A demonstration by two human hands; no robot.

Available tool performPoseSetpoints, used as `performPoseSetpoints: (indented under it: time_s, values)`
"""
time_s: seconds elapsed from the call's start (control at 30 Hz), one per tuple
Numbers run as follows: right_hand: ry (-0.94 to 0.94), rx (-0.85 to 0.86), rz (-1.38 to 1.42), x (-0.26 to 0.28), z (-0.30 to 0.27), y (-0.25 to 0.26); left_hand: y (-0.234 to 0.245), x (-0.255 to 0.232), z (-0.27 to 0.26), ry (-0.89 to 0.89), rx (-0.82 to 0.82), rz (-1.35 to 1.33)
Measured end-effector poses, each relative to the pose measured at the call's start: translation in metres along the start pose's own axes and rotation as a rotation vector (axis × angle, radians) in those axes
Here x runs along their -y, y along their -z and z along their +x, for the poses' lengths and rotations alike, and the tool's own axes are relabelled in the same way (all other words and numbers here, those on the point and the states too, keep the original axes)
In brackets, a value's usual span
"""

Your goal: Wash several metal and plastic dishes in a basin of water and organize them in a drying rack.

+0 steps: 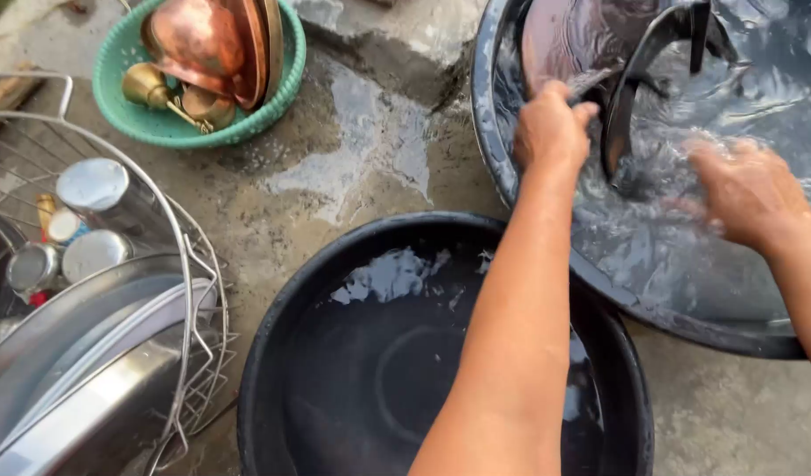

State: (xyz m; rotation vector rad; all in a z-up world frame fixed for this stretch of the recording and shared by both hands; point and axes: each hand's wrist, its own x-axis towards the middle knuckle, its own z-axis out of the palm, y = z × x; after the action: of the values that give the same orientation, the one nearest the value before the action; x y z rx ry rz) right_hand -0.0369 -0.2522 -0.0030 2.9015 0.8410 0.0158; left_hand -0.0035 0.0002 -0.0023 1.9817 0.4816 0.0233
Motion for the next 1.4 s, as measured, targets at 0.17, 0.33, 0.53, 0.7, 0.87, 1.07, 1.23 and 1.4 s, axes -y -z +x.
performPoseSetpoints:
  time_s: [0.17,0.33,0.53,0.7,0.87,1.07,1.23,1.4]
  values:
    - [0.121,-0.163,0.367,0.051,-0.002,0.016,0.006,0.0,0.013,0.061,-0.136,0.044]
    - [0.104,-0.183,0.332,0.061,-0.016,0.049,0.009,-0.006,0.017,0.102,-0.171,-0.126]
    - [-0.299,-0.21,0.862,0.035,-0.038,0.028,-0.004,0.007,0.036,0.445,0.012,-0.497]
    - [-0.123,-0.111,0.705,0.06,-0.011,0.023,-0.04,0.018,0.048,0.441,0.161,-0.329]
    - [0.242,0.189,0.068,0.018,-0.004,-0.031,-0.014,0.006,0.012,0.151,0.394,0.129]
    - [0.092,0.391,-0.354,-0.02,-0.006,-0.038,-0.062,0.037,0.002,-0.001,0.461,0.812]
    - [-0.041,0.392,0.044,-0.013,-0.03,-0.077,-0.033,0.027,-0.003,-0.131,0.585,0.523]
    - [-0.076,0.233,0.574,0.05,-0.049,0.038,0.013,-0.012,-0.031,-0.018,0.526,-0.237]
